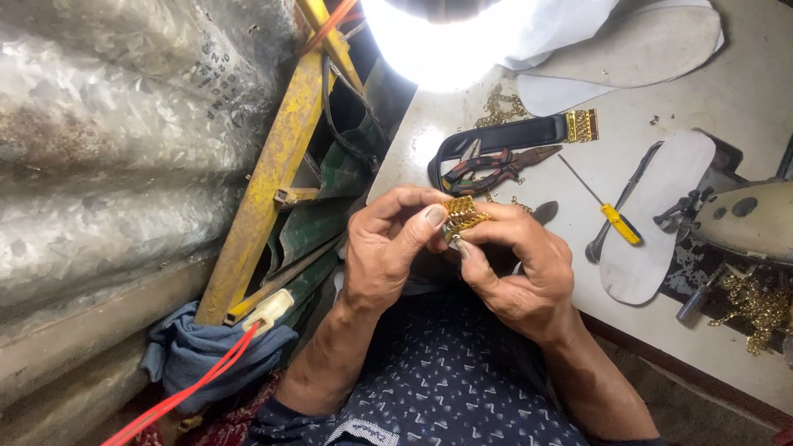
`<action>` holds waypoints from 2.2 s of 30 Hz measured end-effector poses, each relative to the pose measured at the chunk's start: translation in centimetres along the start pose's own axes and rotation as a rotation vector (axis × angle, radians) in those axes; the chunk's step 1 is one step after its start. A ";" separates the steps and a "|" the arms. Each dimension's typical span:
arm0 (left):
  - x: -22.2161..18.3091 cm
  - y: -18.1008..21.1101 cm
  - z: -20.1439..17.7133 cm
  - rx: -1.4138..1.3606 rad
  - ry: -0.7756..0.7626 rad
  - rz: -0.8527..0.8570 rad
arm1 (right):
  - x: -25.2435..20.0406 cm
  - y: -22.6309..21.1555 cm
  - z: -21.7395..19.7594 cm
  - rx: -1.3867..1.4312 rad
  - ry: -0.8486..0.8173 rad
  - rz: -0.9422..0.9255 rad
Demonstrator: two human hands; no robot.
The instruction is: Attaching gold decorative elements to a black leather belt using pliers at a repair bench.
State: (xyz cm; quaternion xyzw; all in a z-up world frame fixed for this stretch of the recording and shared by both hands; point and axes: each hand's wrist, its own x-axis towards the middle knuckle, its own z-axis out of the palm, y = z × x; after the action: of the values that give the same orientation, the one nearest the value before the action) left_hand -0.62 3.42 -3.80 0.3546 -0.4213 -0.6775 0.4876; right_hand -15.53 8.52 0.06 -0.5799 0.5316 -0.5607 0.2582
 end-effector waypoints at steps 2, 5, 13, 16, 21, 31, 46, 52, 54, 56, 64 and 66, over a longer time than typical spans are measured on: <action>0.1 0.4 0.1 0.024 0.007 0.033 | -0.1 0.0 0.0 -0.002 0.003 0.002; 0.0 0.8 0.2 0.074 0.028 0.084 | -0.1 0.0 0.2 0.006 0.008 0.003; 0.2 2.7 0.9 0.145 0.017 0.096 | -0.2 -0.3 0.4 0.071 0.085 -0.007; 0.2 3.0 0.8 0.108 0.003 0.048 | -0.4 0.0 -0.1 0.237 0.112 0.042; 0.2 2.9 0.9 0.128 -0.031 0.002 | 0.0 0.2 -0.4 0.316 0.110 0.108; 0.2 3.3 0.9 -0.008 0.009 -0.001 | 1.0 -0.5 -0.7 0.443 0.071 0.251; 0.0 2.7 0.1 -0.326 0.012 -0.129 | 1.6 -0.2 0.4 0.331 0.049 0.145; 0.1 2.2 -0.3 -0.373 -0.010 -0.151 | 1.6 0.1 1.3 0.245 0.110 -0.047; 0.2 2.1 -0.2 -0.395 -0.023 -0.157 | 1.7 -0.4 1.5 0.194 0.131 -0.092; 0.2 2.9 -0.7 -0.407 -0.084 -0.205 | 1.5 -0.5 1.0 0.196 0.083 -0.068; 0.3 3.1 -1.1 -0.442 -0.156 -0.252 | 1.5 -0.3 0.9 0.182 0.025 -0.068; 0.2 3.0 -1.1 -0.477 -0.127 -0.268 | 1.6 0.2 1.0 0.156 0.010 -0.200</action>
State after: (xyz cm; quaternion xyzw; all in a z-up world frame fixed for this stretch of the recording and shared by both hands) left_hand 1.44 2.46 -1.46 0.2392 -0.2289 -0.8368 0.4362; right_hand -15.04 6.71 0.23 -0.6054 0.4270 -0.6263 0.2427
